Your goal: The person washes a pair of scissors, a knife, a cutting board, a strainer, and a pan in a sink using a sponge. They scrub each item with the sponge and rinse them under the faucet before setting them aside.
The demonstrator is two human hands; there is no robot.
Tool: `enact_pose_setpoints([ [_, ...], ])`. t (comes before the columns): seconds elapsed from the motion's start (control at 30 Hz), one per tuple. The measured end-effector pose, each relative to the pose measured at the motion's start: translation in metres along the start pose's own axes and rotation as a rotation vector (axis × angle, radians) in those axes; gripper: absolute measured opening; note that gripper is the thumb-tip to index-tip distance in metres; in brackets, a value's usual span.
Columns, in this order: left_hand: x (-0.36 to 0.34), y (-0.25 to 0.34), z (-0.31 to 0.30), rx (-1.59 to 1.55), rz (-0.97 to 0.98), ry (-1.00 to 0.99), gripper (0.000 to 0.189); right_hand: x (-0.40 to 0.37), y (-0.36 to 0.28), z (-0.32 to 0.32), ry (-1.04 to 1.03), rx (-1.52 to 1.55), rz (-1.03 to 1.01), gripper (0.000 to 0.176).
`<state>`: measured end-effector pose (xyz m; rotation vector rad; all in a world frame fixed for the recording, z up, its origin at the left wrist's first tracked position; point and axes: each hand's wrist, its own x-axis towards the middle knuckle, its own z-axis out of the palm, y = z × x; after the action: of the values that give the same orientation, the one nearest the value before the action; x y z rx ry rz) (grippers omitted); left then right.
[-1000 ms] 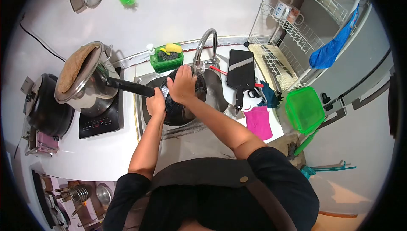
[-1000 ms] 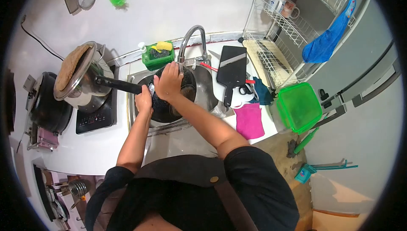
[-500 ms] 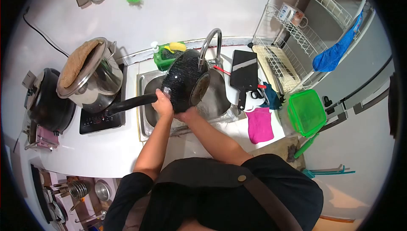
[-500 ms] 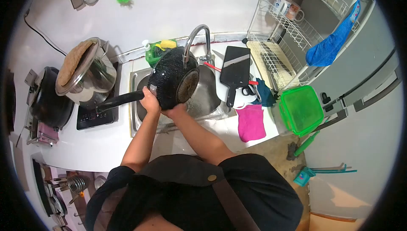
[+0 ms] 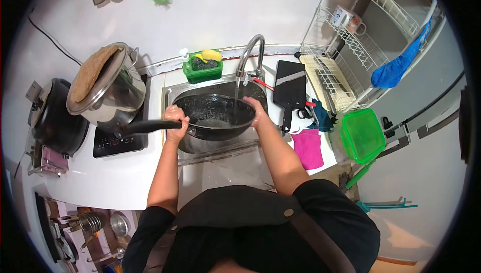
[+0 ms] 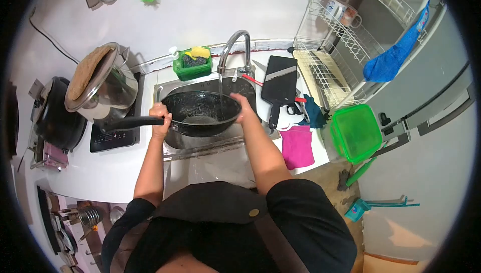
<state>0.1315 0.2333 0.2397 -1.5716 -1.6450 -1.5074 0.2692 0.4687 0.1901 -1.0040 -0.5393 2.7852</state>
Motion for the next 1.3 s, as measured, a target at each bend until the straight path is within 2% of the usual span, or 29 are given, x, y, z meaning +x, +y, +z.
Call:
enact_pose_setpoints([
  [0.03,0.009,0.002,-0.006,0.023,-0.012,-0.025,0.026,0.026,-0.004,-0.024,-0.086,-0.070,0.099,0.030],
  [0.07,0.011,0.003,-0.010,0.077,-0.040,-0.031,0.020,0.035,-0.002,-0.035,-0.088,-0.075,0.106,0.030],
  [0.13,0.013,0.006,-0.004,0.161,-0.224,0.045,0.010,0.042,0.008,-0.056,-0.256,-0.254,-0.016,0.021],
  [0.17,0.005,-0.001,0.005,0.102,-0.448,0.148,0.020,0.037,0.011,-0.054,-0.184,-0.399,-0.062,0.024],
  [0.2,-0.001,-0.009,0.018,-0.172,-0.805,0.321,0.033,0.033,0.010,-0.052,-0.182,-0.399,-0.063,0.024],
  [0.27,0.012,0.009,0.022,-0.505,-1.182,0.501,0.039,-0.023,0.010,-0.002,0.290,-1.120,-0.094,0.025],
  [0.3,0.010,0.003,0.022,-0.508,-1.184,0.496,0.039,0.040,0.010,-0.049,0.360,-1.447,-0.254,0.024],
  [0.37,0.001,-0.018,0.023,-0.722,-1.208,0.588,0.043,0.007,0.002,-0.003,0.406,-2.143,-0.460,0.021],
  [0.43,-0.001,-0.028,0.030,-0.707,-1.206,0.592,0.044,0.032,-0.006,0.013,0.371,-2.304,-1.039,0.015],
  [0.5,-0.003,-0.037,0.038,-0.695,-1.204,0.594,0.044,0.044,-0.023,0.046,-0.161,-2.457,-1.216,0.011],
  [0.53,-0.005,-0.042,0.042,-0.684,-1.184,0.554,0.043,0.057,-0.027,0.059,-0.297,-2.047,-0.706,0.011],
  [0.57,-0.006,-0.046,0.047,-0.674,-1.163,0.513,0.042,0.045,-0.029,0.084,-0.371,-2.209,-0.569,0.019],
  [0.63,-0.003,-0.047,0.055,-0.609,-1.119,0.427,0.041,0.079,-0.011,0.093,-0.670,-1.539,-0.689,0.023],
  [0.67,0.001,-0.048,0.059,-0.616,-1.115,0.423,0.041,0.020,-0.005,0.129,-0.572,-0.980,-0.133,0.027],
  [0.77,0.005,-0.053,0.062,-0.503,-1.043,0.236,0.043,0.007,-0.017,0.133,-0.538,-0.922,-0.112,0.031],
  [0.83,0.009,-0.056,0.067,-0.482,-1.048,0.200,0.043,0.004,-0.021,0.132,0.546,-0.966,-0.280,0.031],
  [0.87,0.011,-0.060,0.071,-0.463,-1.034,0.179,0.044,0.010,-0.019,0.129,0.545,-0.964,-0.283,0.031],
  [0.93,0.023,-0.053,0.077,-0.485,-1.132,0.122,0.047,0.020,-0.011,0.115,-0.461,-0.854,-0.108,0.034],
  [1.0,0.025,-0.065,0.079,-0.413,-1.148,0.048,0.050,0.045,-0.017,0.106,-0.493,-0.816,-0.077,0.035],
  [1.03,0.024,-0.066,0.082,-0.410,-1.151,0.039,0.050,0.081,-0.022,0.093,-0.079,-0.700,-0.189,0.029],
  [1.07,0.025,-0.066,0.085,-0.381,-1.194,0.091,0.049,0.082,-0.021,0.097,0.330,-0.561,-0.291,0.024],
  [1.1,0.027,-0.066,0.088,-0.354,-1.233,0.142,0.049,0.084,-0.013,0.103,0.182,-0.493,-0.350,0.023],
  [1.13,0.031,-0.063,0.089,-0.353,-1.230,0.132,0.049,0.048,-0.009,0.109,-0.103,-0.461,-0.205,0.023],
  [1.2,0.036,-0.052,0.091,-0.492,-1.531,0.287,0.045,0.039,-0.008,0.116,-0.221,-0.496,-0.132,0.025],
  [1.23,0.013,-0.091,0.099,-0.530,-1.460,0.304,0.043,0.081,-0.012,0.102,0.031,-0.552,-0.214,0.024],
  [1.3,0.021,-0.071,0.092,-0.598,-1.508,0.319,0.041,0.090,-0.011,0.091,0.013,-0.578,-0.186,0.021],
])
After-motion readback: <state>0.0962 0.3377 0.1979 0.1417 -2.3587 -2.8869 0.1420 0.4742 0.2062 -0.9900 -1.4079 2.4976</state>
